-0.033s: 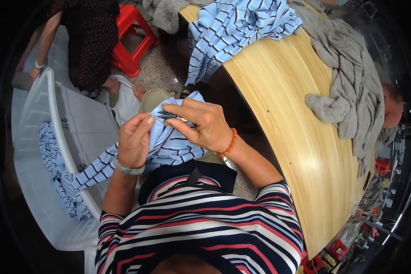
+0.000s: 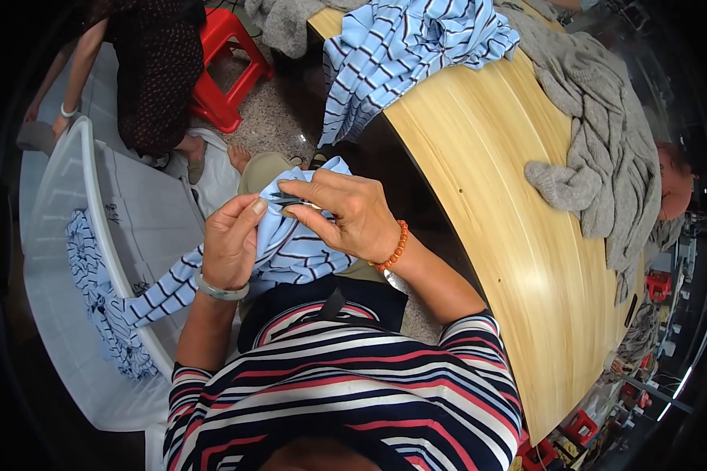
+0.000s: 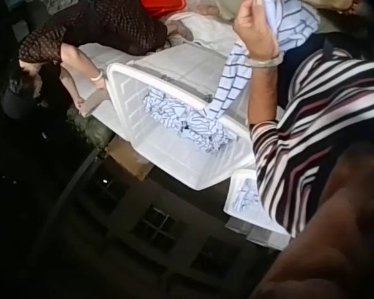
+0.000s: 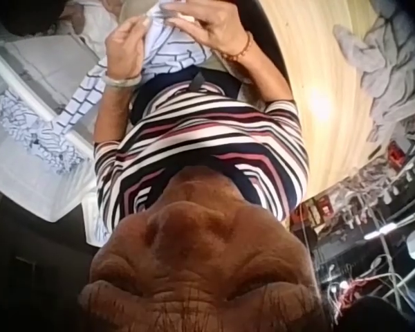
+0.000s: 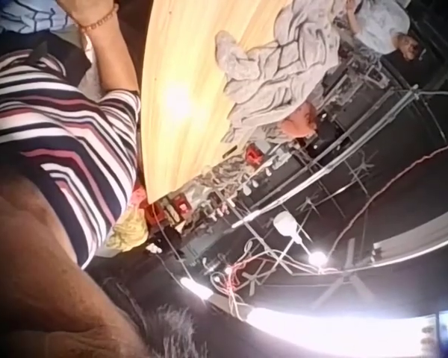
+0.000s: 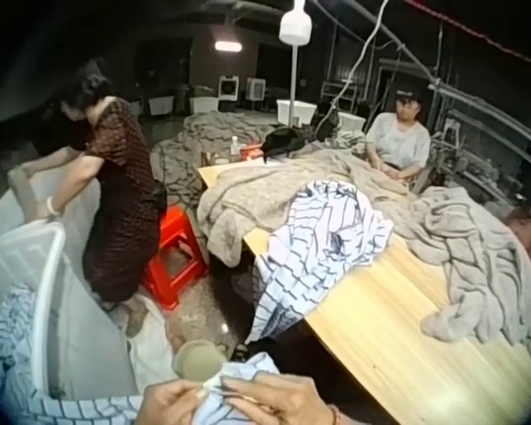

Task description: Inspecting garments and using a small clipper tool to remove loose threads or imperfections.

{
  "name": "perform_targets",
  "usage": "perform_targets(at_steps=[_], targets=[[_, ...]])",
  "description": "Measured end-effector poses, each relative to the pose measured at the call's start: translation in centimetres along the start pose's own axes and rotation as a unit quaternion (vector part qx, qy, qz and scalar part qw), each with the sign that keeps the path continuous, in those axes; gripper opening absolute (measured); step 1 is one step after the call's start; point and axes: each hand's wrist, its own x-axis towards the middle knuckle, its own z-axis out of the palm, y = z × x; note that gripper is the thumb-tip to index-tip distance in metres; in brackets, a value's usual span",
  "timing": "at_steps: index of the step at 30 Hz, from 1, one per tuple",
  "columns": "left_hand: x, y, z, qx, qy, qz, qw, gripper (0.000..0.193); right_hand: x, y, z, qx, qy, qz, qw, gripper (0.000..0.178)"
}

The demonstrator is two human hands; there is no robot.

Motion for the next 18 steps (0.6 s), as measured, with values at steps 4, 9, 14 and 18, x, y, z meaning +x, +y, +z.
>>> perform_targets(at_steps=[4,9,14,18], targets=[[0.0,-0.3,-0.3,0.025,0.012,0.015,0.999,0.020,0.3,0.0,-0.5,-0.042,-0.044,-0.015,0.998,0.030],[-0.3,0.0,-0.6,0.085,-0.011,0.009,0.996,0.021,0.1,0.6,-0.9,-0.026,-0.035,-0.038,0.998,0.030],[-0.1,0.1,-0.6,0.057,-0.002,-0.002,0.998,0.019,0.3,0.0,-1.3,-0.007,-0.035,0.013,0.999,0.029],[-0.1,0.2,-0.6,0.063,-0.010,-0.010,0.998,0.021,0.5,0.4,-1.0,-0.027,-0.061,-0.034,0.997,0.027]])
